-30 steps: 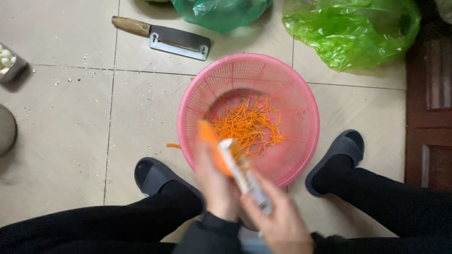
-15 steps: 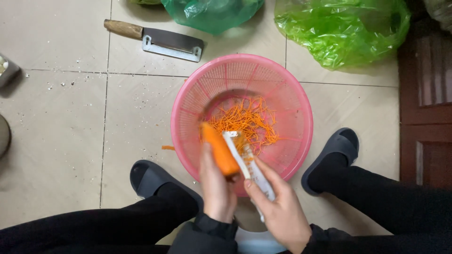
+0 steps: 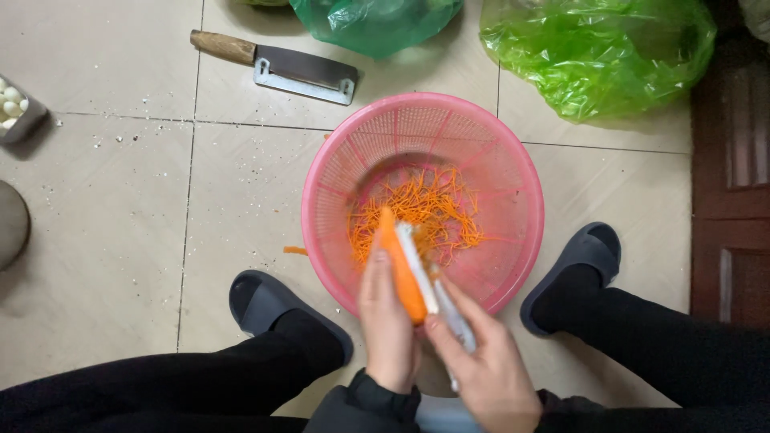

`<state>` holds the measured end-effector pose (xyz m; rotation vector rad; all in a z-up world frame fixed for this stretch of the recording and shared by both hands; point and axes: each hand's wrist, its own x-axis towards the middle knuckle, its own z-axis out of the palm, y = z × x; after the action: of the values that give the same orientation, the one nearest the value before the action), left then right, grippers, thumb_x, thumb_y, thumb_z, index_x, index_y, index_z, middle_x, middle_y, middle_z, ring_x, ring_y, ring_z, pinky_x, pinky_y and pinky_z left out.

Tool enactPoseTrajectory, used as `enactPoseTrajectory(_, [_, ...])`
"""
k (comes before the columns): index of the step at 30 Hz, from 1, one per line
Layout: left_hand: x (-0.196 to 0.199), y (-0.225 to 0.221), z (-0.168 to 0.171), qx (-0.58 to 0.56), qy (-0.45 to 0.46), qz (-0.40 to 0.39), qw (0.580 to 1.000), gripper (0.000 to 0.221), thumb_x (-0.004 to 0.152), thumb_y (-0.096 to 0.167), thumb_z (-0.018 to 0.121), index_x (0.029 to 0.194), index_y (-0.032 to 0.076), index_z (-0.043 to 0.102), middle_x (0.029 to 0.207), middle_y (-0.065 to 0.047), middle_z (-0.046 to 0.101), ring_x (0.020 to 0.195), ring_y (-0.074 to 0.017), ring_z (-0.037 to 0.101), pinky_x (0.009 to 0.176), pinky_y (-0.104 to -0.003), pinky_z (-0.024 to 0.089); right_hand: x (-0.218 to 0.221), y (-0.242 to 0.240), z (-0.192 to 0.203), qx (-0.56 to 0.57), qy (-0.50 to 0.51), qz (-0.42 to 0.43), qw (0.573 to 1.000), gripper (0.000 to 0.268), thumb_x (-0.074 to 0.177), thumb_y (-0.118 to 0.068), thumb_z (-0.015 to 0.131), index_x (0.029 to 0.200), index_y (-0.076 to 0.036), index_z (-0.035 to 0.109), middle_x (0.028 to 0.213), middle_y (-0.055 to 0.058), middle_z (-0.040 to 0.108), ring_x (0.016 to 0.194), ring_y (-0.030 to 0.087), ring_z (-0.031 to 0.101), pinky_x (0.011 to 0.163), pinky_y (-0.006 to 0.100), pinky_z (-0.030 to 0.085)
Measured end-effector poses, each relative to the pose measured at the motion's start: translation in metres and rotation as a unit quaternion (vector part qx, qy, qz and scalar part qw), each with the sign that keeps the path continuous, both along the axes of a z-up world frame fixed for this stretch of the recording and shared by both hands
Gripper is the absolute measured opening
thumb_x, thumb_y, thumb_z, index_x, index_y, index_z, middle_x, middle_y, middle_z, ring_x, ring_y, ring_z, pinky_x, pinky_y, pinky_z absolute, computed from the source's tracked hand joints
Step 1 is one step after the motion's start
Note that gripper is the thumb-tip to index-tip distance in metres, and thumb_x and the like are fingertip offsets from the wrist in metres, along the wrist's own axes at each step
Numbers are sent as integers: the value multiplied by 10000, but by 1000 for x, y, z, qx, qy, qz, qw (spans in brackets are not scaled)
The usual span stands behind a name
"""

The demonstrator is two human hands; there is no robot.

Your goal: Shredding a carrot into a pink basket using a manual shredder and then handling cabbages.

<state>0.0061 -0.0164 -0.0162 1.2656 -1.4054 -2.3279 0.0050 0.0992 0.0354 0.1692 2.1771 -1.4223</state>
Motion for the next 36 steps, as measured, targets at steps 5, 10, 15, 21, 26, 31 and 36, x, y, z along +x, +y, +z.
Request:
enactPoseTrajectory(5, [-9, -23, 18, -96, 7, 22, 995, 544, 1061, 280, 308, 1506, 51, 519, 1313, -148, 711, 1068, -203, 737, 892, -339, 612, 11, -2, 1, -63, 39, 39, 996, 608, 863, -135, 718, 1443, 1, 598, 1384, 122, 782, 1182, 169, 787, 956, 303, 619])
enactPoseTrajectory(10, [-16, -65, 20, 46, 25, 258, 965, 415, 1119, 385, 386, 1371, 93, 540, 1052, -62, 591, 769, -135, 558, 635, -274, 442, 25, 4, -4, -71, 3, 58, 996, 626, 834, -138, 757, 1439, -41, 632, 1357, 97, 810, 1176, 145, 803, 935, 285, 629])
enactPoseTrajectory(15, [-16, -48, 19, 91, 54, 199, 974, 495, 1099, 449, 391, 1484, 153, 488, 963, -89, 608, 652, -174, 616, 510, -272, 471, 6, 3, 7, -35, 15, 6, 999, 588, 844, -129, 731, 1418, -39, 645, 1264, 83, 852, 1074, 134, 825, 867, 279, 643])
enactPoseTrajectory(21, [-22, -32, 23, 149, 44, 123, 980, 542, 1088, 403, 378, 1533, 104, 463, 1135, -175, 664, 880, -260, 686, 683, -380, 567, -11, 2, 7, -28, -50, -35, 998, 587, 885, -171, 712, 1456, -62, 638, 1265, 43, 836, 1009, 102, 771, 829, 250, 606])
enactPoseTrajectory(26, [-24, -21, 42, 123, 5, 53, 991, 627, 1040, 425, 390, 1481, 35, 605, 1318, -120, 697, 1041, -165, 650, 837, -300, 512, -16, -1, 11, -120, -35, -51, 991, 607, 911, -79, 659, 1500, 7, 541, 1322, 131, 806, 1161, 169, 761, 967, 280, 587])
enactPoseTrajectory(31, [-16, -17, 28, 112, 47, 4, 993, 510, 1072, 348, 405, 1393, -1, 593, 1094, -125, 673, 873, -157, 626, 711, -280, 472, -19, 3, 6, -116, -20, -66, 991, 620, 910, -92, 667, 1503, 23, 528, 1345, 157, 774, 1152, 176, 746, 948, 287, 588])
enactPoseTrajectory(36, [-15, -15, 29, 125, 36, -21, 991, 513, 1091, 388, 406, 1180, -53, 654, 706, -170, 671, 553, -190, 594, 493, -287, 437, -21, 4, 3, -109, -26, -80, 990, 635, 912, -84, 660, 1520, 27, 514, 1318, 166, 778, 1105, 170, 740, 906, 278, 585])
